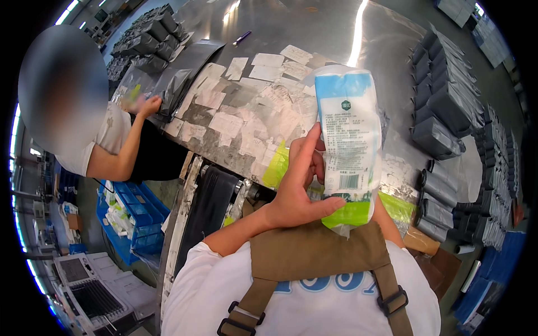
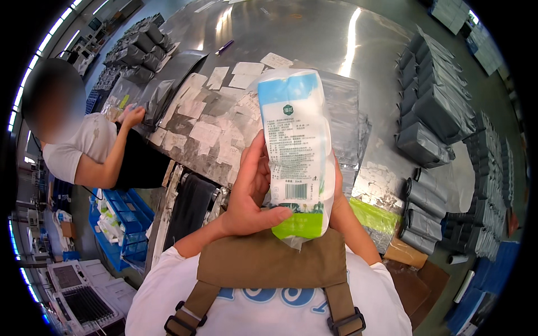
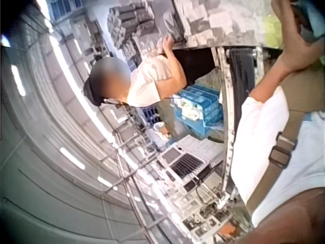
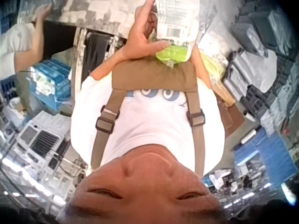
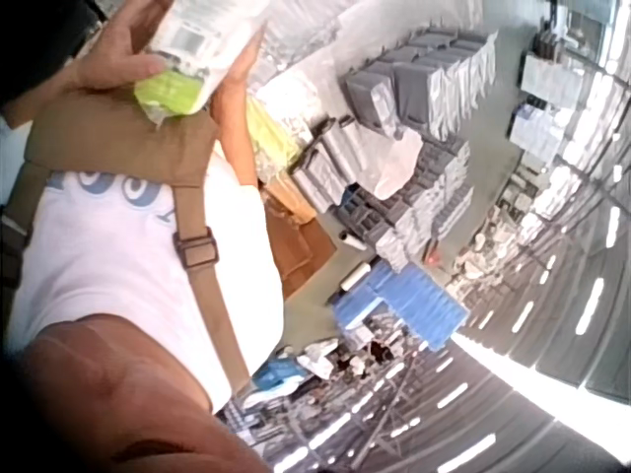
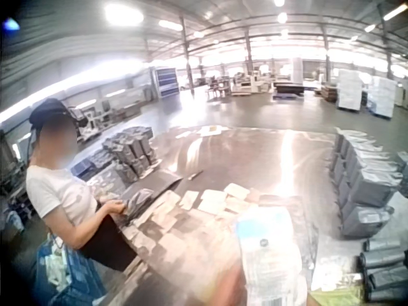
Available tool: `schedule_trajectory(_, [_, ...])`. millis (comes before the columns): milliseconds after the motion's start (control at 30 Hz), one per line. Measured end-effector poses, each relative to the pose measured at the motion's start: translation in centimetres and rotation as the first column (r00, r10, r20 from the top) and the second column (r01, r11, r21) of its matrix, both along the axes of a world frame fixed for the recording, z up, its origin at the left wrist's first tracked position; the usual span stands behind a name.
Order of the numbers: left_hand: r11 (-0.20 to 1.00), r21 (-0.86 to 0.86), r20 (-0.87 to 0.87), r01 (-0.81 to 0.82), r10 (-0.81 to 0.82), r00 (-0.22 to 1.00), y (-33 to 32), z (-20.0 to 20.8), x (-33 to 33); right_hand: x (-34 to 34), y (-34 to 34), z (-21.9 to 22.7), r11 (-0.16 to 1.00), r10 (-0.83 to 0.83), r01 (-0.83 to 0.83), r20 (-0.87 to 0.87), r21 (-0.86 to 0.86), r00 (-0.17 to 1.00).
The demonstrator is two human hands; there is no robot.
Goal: The person places bundles of white items into gray bags, seals the bags with adhesive strips, and sets them in stacks or on a conveyor belt.
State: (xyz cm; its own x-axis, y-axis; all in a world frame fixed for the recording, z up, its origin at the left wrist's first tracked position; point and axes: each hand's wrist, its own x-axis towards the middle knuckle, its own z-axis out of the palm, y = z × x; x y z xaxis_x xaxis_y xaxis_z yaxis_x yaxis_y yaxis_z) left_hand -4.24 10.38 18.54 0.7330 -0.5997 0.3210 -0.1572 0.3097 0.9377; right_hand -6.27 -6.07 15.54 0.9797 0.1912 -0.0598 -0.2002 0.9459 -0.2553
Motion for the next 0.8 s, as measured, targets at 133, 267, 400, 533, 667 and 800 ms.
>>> schedule_trajectory(133, [0.999,0.044,-0.008,-0.017,0.017,1.0,0.4,0.1,-0.3,0.2,0.2,-1.0,0.994,0.013,-0.009,0.032,-0.108,0.999])
schedule_trajectory(267, [0.999,0.042,-0.032,-0.014,0.015,0.999,0.4,0.3,-0.6,-0.2,-0.4,-2.7,0.998,0.047,-0.041,0.127,-0.055,0.991])
schedule_trajectory(400, [0.999,0.042,-0.051,0.007,-0.005,0.999,0.3,0.1,-0.7,-0.9,-0.6,-2.3,0.988,-0.004,0.016,0.077,-0.152,0.997])
schedule_trajectory(533, [0.999,-0.026,-0.039,0.019,-0.02,0.999,-0.2,0.1,-1.1,-1.5,-2.1,-5.4,0.969,-0.084,0.074,-0.032,-0.235,0.996])
schedule_trajectory(667, [1.0,0.002,0.012,-0.005,0.005,1.0,0.1,0.3,-1.0,-2.3,-3.1,-3.9,0.898,-0.199,0.212,0.074,-0.385,0.977])
schedule_trajectory(800, [0.991,0.039,-0.104,-0.127,0.13,0.986,-0.5,-0.9,1.0,-2.8,-3.4,-0.6,0.238,-0.228,0.436,0.386,-0.868,0.894])
